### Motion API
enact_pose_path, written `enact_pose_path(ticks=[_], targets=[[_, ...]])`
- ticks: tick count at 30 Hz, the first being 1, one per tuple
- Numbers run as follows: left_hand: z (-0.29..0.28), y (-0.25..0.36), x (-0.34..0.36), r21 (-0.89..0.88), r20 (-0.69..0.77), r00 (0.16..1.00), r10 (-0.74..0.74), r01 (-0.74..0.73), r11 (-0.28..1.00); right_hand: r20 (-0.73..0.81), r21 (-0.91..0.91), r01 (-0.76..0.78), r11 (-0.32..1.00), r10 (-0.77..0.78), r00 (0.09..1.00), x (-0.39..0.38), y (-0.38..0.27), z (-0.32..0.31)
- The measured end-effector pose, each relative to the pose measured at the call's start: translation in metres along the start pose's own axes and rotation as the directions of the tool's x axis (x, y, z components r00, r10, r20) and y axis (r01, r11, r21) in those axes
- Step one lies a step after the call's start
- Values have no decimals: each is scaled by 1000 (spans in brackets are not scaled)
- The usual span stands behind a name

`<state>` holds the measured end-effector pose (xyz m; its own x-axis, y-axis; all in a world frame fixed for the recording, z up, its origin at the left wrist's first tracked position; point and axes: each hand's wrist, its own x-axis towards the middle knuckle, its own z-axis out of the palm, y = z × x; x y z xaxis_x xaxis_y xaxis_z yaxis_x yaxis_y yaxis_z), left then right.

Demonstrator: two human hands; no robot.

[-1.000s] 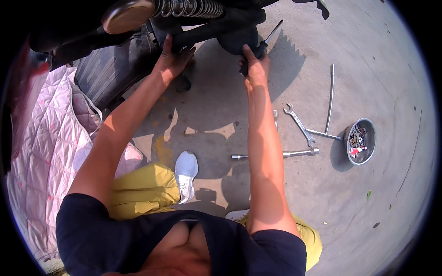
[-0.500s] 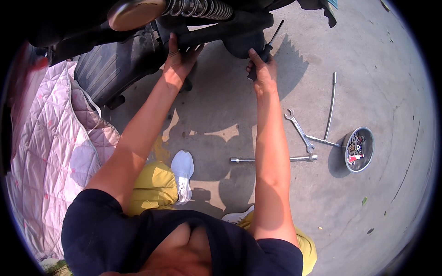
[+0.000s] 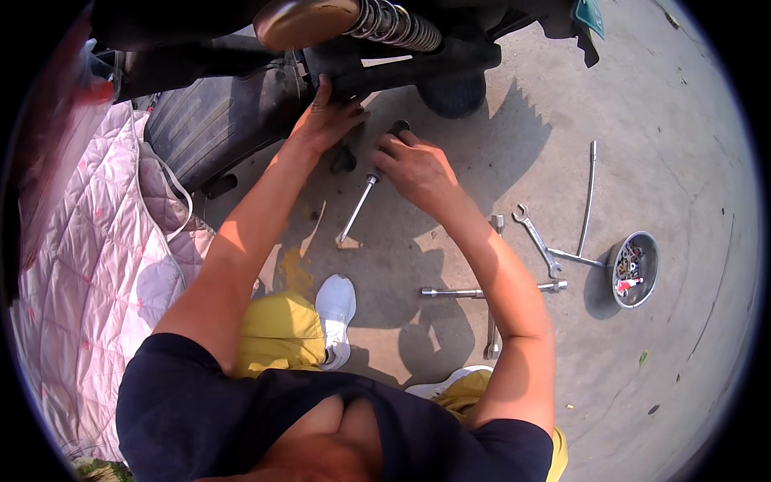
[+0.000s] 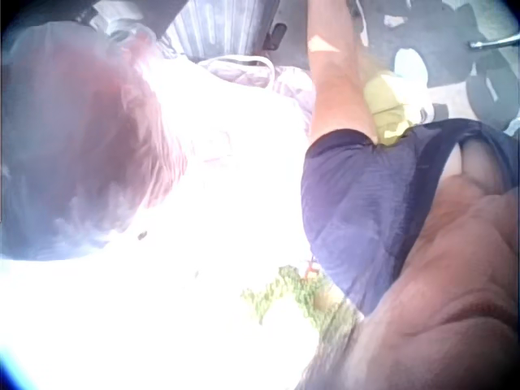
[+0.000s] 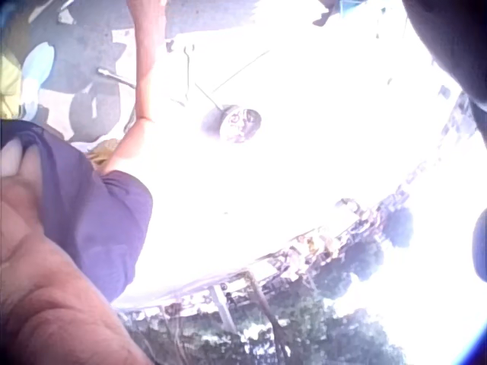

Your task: The person removes a plastic cover from the rear of a scooter using a screwdriver, then reattaches it and tightens the screws. The person works on the scooter's rear fender area while sitting on the ground.

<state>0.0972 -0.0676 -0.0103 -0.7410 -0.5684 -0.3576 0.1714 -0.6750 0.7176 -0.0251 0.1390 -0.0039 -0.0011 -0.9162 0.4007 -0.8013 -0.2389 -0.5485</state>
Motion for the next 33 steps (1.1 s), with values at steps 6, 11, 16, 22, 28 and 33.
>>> enact_pose_path(ticks=[6,11,16,22,28,33], targets=[[-15,4,12,-112,88,994,-61,70,991,201,-293,514,806,-474,857,60,15,-21],[8,4,0,-36,-123,992,-36,31,999,193,-293,613,733,-583,789,51,-3,-6],[5,1,10,-60,-125,991,40,-47,997,158,-318,507,801,-483,862,53,16,-9],[14,-6,6,-218,-6,999,37,-37,975,-217,-231,221,948,-271,938,51,17,-26],[19,-4,2,-109,-67,981,180,-186,976,-540,-129,42,991,-106,835,-9,26,-62],[29,-4,-2,-82,-66,978,200,-205,975,-97,881,-381,280,896,434,-24,90,-48]])
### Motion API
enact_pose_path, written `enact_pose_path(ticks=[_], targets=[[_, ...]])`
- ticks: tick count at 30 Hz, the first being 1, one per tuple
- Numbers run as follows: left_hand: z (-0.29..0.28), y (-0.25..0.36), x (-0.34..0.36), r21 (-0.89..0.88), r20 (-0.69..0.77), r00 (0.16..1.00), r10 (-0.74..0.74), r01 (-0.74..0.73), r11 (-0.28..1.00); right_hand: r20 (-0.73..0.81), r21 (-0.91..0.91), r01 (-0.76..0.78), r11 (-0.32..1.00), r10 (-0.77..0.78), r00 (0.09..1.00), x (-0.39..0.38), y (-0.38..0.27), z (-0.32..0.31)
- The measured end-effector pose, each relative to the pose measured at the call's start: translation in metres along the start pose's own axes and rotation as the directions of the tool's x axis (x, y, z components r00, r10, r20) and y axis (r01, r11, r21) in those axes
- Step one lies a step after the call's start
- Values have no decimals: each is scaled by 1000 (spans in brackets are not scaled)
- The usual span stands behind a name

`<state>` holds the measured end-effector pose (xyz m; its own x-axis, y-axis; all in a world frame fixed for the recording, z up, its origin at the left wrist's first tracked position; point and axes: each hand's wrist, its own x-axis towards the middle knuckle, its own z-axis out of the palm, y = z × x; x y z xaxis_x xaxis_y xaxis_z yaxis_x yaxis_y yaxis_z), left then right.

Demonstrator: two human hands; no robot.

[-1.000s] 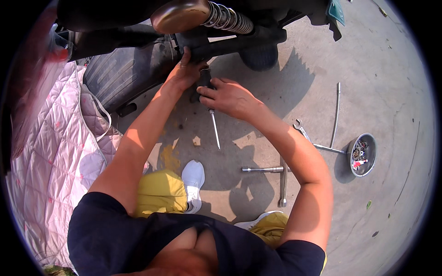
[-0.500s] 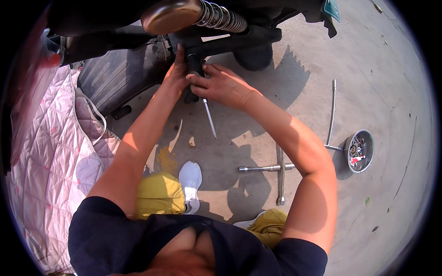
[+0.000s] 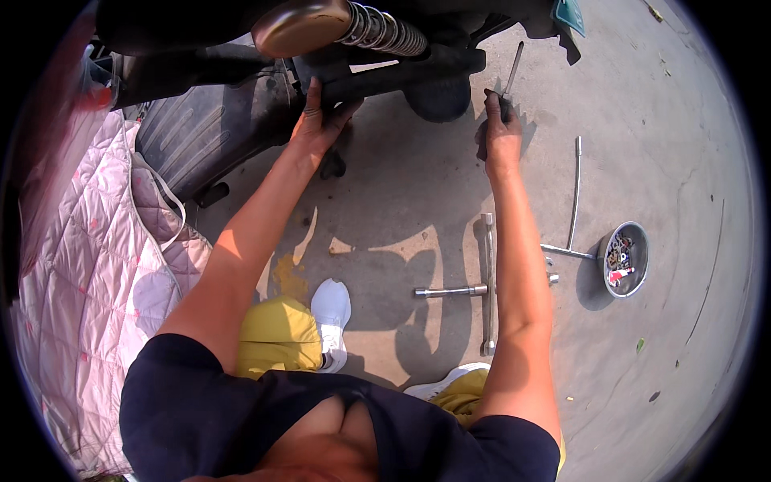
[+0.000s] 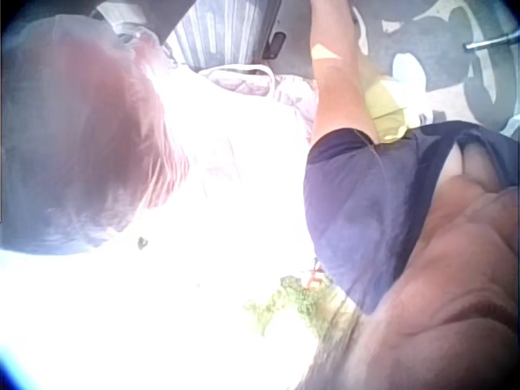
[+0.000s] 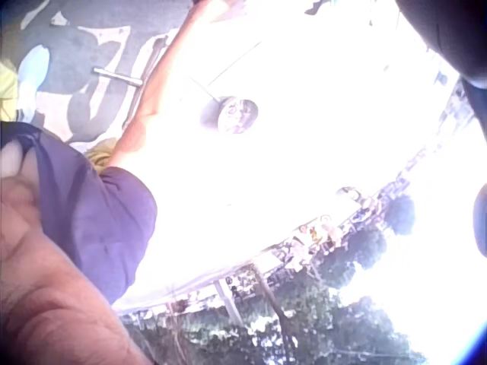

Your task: The person removes a plastic cover from the rear of a scooter using a screwdriver, then reattaches it and tightens the screws. The person works on the scooter's rear fender area while sitting on the ground.

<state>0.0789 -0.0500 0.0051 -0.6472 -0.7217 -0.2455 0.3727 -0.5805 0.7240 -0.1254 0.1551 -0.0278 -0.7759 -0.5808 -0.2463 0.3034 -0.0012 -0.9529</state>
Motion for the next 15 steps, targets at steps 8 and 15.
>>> enact_pose_path(ticks=[8,15], targets=[[-12,-3,4,98,4,998,68,-68,993,26,228,-146,963,144,989,2,28,52],[-15,-6,5,208,29,991,127,-130,969,50,304,-92,948,81,995,-3,32,51]])
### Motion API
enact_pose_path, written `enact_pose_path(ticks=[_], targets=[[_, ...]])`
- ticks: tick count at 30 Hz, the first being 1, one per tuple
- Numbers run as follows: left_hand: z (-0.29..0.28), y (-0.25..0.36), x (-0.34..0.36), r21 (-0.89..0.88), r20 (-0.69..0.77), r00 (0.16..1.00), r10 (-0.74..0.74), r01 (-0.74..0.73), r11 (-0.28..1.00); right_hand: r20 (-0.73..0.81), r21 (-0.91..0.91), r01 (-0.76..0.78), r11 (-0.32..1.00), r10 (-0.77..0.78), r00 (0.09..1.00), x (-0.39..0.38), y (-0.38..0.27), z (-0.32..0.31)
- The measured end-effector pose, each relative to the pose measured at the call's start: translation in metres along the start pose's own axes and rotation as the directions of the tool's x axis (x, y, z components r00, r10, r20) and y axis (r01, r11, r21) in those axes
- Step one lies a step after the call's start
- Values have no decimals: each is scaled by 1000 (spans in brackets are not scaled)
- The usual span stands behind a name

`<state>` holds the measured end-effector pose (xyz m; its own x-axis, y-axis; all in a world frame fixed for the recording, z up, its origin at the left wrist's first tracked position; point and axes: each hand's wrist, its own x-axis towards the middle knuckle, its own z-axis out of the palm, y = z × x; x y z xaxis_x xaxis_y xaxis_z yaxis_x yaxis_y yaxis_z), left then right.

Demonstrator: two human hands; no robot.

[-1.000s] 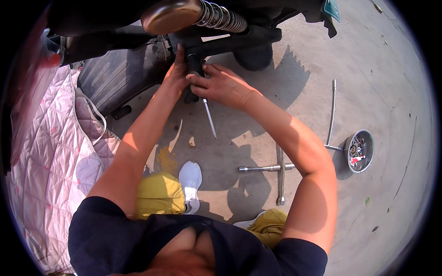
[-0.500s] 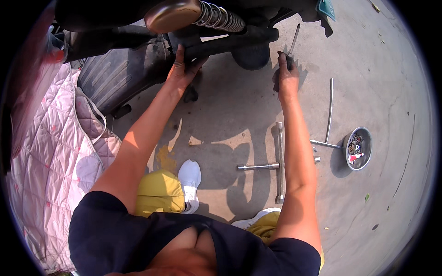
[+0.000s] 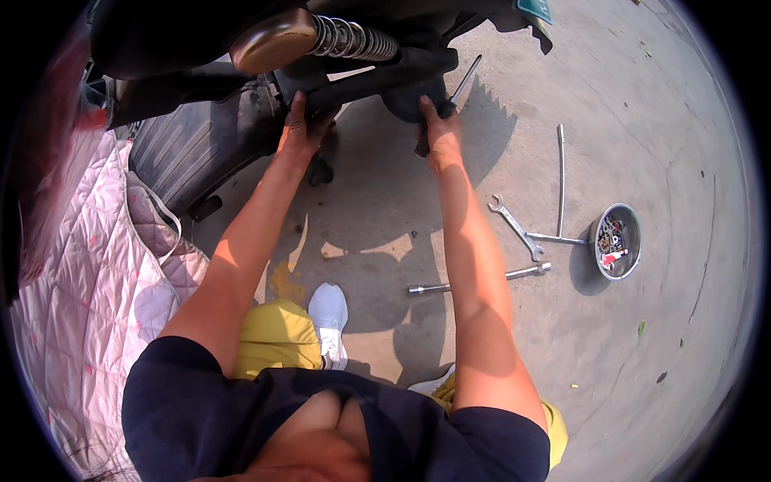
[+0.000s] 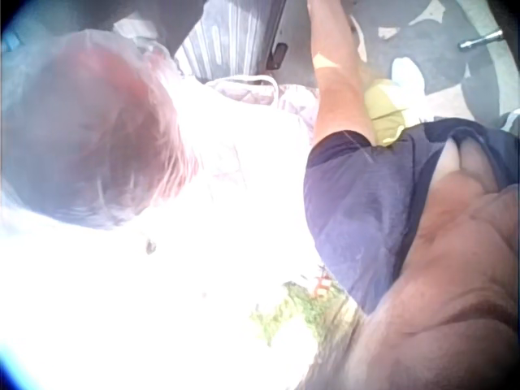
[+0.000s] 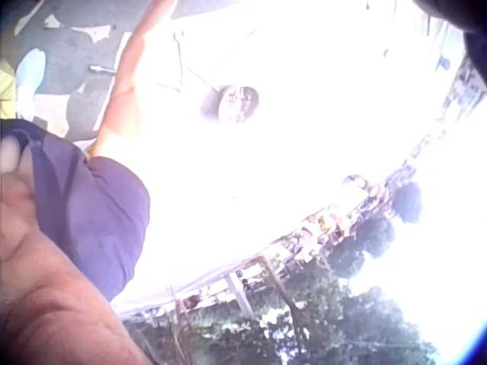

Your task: The person removes a plastic cover from the rear of a scooter using a screwdriver, then reattaches it and tightens the screws. The person works on the scooter's rear fender area while sitting on the ground.

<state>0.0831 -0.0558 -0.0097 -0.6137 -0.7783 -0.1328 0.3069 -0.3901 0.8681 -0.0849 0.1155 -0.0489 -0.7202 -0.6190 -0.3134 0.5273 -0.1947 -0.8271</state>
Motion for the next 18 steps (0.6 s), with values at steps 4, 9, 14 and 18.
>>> enact_pose_path(ticks=[4,9,14,18], targets=[[-13,-1,-1,-45,-1,998,-65,65,997,-64,-52,-29,998,26,998,-7,3,4],[1,1,-4,-62,-82,995,-53,48,997,-83,-58,-39,998,34,996,-4,-6,10],[1,5,-2,-42,-131,990,-53,47,998,-117,-91,-88,992,77,990,-3,-12,12],[7,4,-1,-75,-200,977,-76,62,995,-137,-87,-78,993,66,988,-2,-9,12]])
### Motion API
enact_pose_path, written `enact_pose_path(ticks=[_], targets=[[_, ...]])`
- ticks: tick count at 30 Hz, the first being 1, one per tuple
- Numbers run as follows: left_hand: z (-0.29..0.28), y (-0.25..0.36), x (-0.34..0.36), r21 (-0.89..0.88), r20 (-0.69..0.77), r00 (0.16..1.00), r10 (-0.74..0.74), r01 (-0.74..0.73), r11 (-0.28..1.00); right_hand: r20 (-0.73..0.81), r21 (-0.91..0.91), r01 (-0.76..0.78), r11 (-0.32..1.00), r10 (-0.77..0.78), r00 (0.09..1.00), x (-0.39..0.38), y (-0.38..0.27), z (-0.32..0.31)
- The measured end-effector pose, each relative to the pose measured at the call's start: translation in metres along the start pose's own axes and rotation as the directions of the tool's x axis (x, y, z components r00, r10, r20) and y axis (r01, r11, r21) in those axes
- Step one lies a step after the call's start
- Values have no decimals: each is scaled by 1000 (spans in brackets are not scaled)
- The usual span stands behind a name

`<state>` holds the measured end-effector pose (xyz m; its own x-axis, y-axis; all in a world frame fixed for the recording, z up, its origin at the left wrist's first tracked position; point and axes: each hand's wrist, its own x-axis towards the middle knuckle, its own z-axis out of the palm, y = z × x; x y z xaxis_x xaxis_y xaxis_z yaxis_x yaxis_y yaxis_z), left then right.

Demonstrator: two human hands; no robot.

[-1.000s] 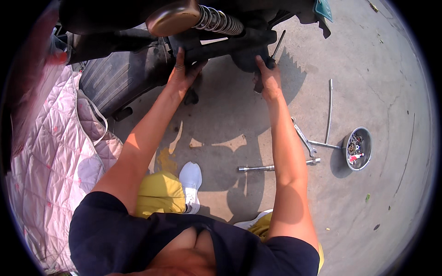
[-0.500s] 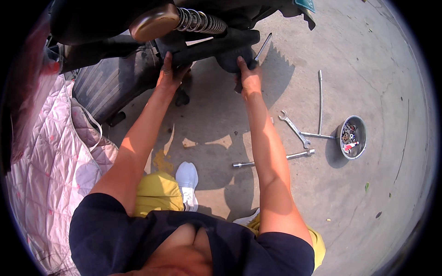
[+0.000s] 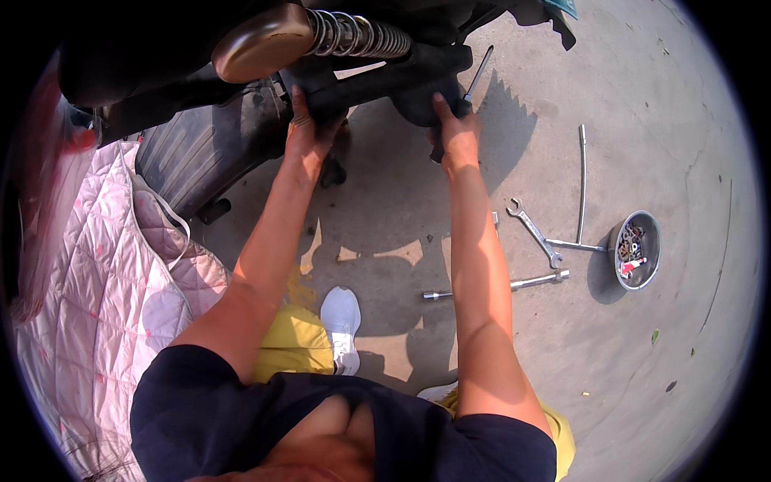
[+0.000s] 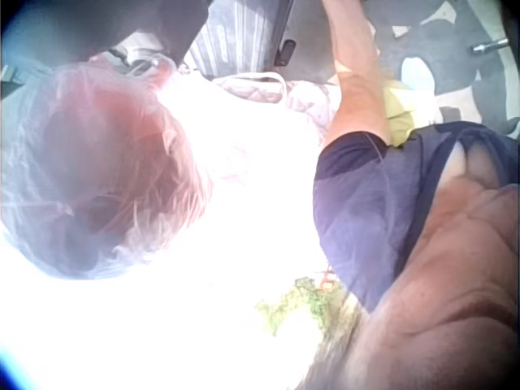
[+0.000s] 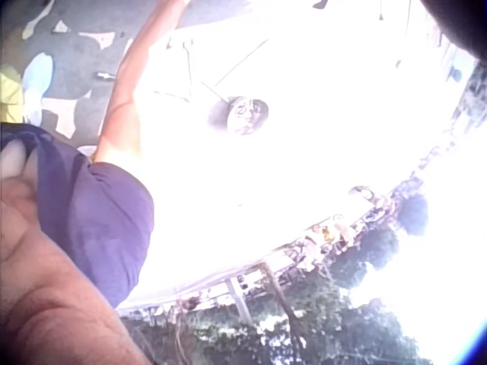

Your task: The person removes a plastic cover from the rear of a scooter using a screwdriver, then reattaches it and tightens the screws. The person works on the scooter's rear fender area while sitting on the ground.

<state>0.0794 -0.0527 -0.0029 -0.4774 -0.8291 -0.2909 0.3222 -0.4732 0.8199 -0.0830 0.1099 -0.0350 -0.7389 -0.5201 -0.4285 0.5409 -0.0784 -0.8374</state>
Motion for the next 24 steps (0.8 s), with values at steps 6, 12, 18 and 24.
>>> enact_pose_path(ticks=[6,12,18,24], targets=[[11,-5,-1,-96,-5,999,33,-33,995,-40,28,30,999,-29,999,1,3,0],[6,-15,7,-101,95,986,140,-130,986,-18,62,45,997,-44,999,5,-6,3],[4,-17,10,-112,102,986,135,-123,986,99,110,27,994,-38,994,12,-5,-4],[21,-25,9,-242,67,979,192,-171,955,207,96,61,994,-80,975,22,-9,-17]])
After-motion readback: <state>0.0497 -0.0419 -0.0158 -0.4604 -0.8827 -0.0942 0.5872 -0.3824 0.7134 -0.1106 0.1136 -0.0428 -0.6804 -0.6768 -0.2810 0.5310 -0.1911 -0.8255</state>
